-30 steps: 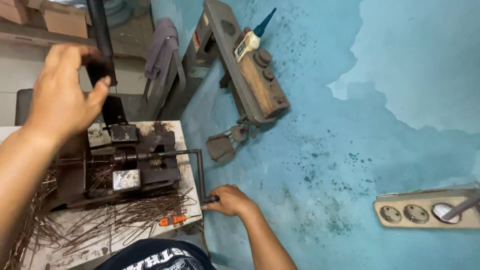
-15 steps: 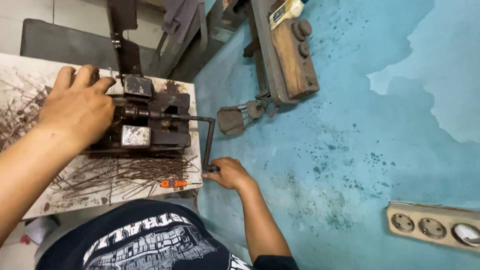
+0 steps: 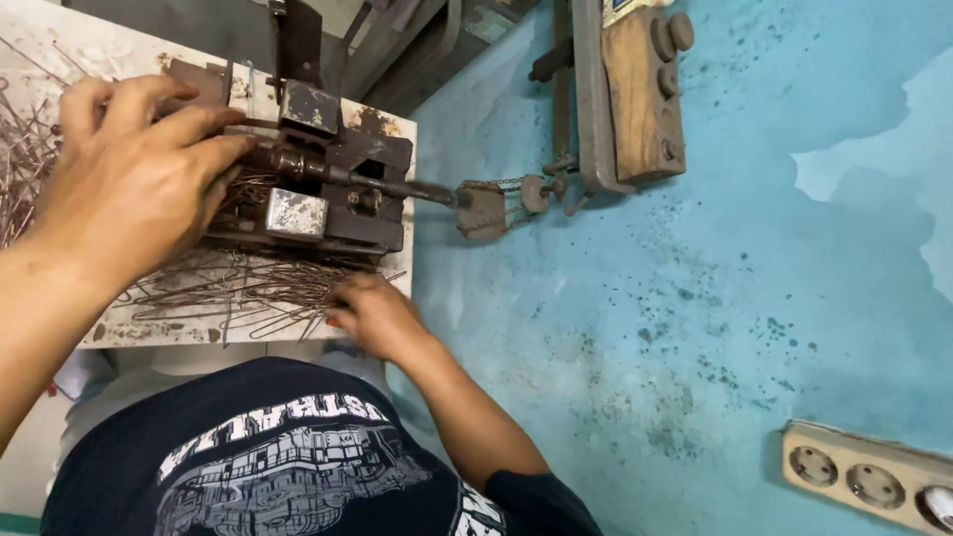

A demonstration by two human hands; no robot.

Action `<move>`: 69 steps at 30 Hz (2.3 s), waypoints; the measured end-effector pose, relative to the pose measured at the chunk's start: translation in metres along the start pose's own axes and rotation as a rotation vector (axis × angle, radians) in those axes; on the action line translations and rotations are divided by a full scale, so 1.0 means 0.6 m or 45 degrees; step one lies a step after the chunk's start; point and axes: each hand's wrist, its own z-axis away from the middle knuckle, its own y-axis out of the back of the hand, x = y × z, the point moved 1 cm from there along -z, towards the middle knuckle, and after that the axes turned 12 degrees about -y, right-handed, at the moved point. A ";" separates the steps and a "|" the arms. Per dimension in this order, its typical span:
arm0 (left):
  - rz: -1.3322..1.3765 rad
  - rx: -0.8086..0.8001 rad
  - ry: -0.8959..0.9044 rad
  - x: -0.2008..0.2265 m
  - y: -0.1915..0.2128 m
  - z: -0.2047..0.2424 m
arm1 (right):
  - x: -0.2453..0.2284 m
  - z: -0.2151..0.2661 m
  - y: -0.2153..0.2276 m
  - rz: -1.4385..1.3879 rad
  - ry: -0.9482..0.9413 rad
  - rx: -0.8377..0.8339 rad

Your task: Operating a manual machine to process thin copper wires by feeding them in and turning a crank.

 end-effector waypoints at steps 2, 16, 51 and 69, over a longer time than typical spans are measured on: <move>-0.085 0.130 0.018 -0.001 -0.008 0.037 | -0.038 -0.038 -0.049 0.038 0.217 0.009; 0.033 0.420 0.410 0.021 -0.059 0.233 | -0.202 -0.161 -0.143 0.502 0.587 -0.154; 1.489 0.287 1.051 0.039 0.069 0.057 | -0.120 0.034 0.135 -0.535 0.426 0.834; 0.606 0.377 0.307 -0.003 -0.017 0.053 | -0.143 -0.084 0.231 -0.269 -0.055 0.300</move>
